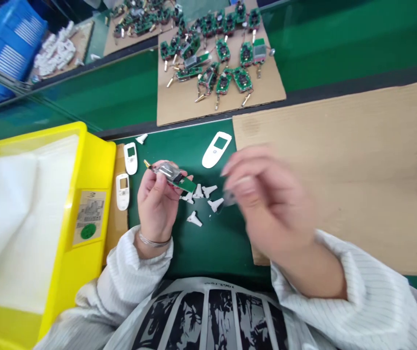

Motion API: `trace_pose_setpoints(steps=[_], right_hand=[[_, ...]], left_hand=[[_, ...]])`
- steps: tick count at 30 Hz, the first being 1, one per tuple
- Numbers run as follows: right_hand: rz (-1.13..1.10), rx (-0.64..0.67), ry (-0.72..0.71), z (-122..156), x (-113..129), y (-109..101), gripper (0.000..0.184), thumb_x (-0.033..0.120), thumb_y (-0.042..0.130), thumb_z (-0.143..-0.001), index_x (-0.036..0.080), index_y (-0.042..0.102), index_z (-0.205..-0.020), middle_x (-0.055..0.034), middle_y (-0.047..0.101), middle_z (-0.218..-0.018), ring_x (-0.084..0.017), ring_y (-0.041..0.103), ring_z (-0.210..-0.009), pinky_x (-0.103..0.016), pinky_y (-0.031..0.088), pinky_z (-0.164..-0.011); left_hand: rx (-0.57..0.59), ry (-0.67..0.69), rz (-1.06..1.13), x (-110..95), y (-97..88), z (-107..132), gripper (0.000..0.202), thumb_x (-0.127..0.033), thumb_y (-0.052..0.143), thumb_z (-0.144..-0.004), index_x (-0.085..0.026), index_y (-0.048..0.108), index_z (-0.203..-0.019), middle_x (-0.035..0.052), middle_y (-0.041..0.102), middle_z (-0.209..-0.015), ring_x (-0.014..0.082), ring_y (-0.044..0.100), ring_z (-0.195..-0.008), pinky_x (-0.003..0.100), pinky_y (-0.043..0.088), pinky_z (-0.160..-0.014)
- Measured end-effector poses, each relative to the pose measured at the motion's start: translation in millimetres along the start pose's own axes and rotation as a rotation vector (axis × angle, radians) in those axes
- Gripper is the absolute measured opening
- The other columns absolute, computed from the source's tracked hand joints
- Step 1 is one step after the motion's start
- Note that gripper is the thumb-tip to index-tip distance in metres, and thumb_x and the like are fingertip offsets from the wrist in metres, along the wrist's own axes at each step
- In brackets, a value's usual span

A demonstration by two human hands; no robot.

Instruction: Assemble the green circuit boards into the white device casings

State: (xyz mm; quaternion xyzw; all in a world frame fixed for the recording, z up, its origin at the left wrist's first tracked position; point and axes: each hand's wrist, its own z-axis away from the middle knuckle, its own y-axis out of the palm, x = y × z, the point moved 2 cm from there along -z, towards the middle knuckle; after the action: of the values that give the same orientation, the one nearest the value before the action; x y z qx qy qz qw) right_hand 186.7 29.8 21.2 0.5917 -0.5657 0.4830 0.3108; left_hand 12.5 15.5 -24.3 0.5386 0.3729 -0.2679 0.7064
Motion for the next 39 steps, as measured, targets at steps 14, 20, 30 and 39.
trace_pose_setpoints(steps=[14, 20, 30, 39], right_hand=[[0.315, 0.190, -0.151, 12, -8, 46, 0.027, 0.037, 0.071, -0.085, 0.020, 0.059, -0.102, -0.0056, 0.063, -0.091, -0.019, 0.061, -0.079, -0.030, 0.050, -0.063], [0.847, 0.595, -0.257, 19, -14, 47, 0.016, 0.029, 0.074, -0.082, 0.016, 0.065, -0.085, -0.0068, 0.064, -0.082, -0.025, 0.063, -0.076, -0.034, 0.047, -0.061], [0.376, 0.368, 0.095, -4, -17, 7, 0.017, 0.028, 0.066, -0.089, 0.022, 0.067, -0.104, 0.0000, 0.073, -0.087, -0.016, 0.069, -0.069, -0.028, 0.057, -0.062], [0.220, 0.131, -0.022, -14, -16, -14, 0.029, 0.016, 0.063, -0.090, 0.032, 0.071, -0.113, 0.0003, 0.070, -0.100, -0.014, 0.068, -0.085, -0.025, 0.057, -0.070]], left_hand=[[-0.165, 0.140, -0.032, 2, 1.2, 8, 0.026, -0.032, 0.073, -0.081, -0.022, 0.056, -0.098, -0.0011, 0.062, -0.090, 0.0139, 0.067, -0.084, 0.028, 0.055, -0.077], [-0.124, 0.057, -0.017, -10, -12.6, -9, 0.025, -0.034, 0.074, -0.078, -0.021, 0.061, -0.095, -0.0012, 0.061, -0.088, 0.0116, 0.064, -0.079, 0.026, 0.054, -0.075], [0.348, 0.067, -0.251, -14, -9.1, -2, 0.026, -0.032, 0.063, -0.087, -0.019, 0.068, -0.110, 0.0079, 0.066, -0.101, 0.0154, 0.063, -0.080, 0.030, 0.052, -0.076], [0.518, 0.284, -0.767, -27, -4.2, -2, 0.035, -0.016, 0.070, -0.081, -0.022, 0.070, -0.116, 0.0073, 0.059, -0.099, 0.0156, 0.057, -0.094, 0.027, 0.049, -0.080]])
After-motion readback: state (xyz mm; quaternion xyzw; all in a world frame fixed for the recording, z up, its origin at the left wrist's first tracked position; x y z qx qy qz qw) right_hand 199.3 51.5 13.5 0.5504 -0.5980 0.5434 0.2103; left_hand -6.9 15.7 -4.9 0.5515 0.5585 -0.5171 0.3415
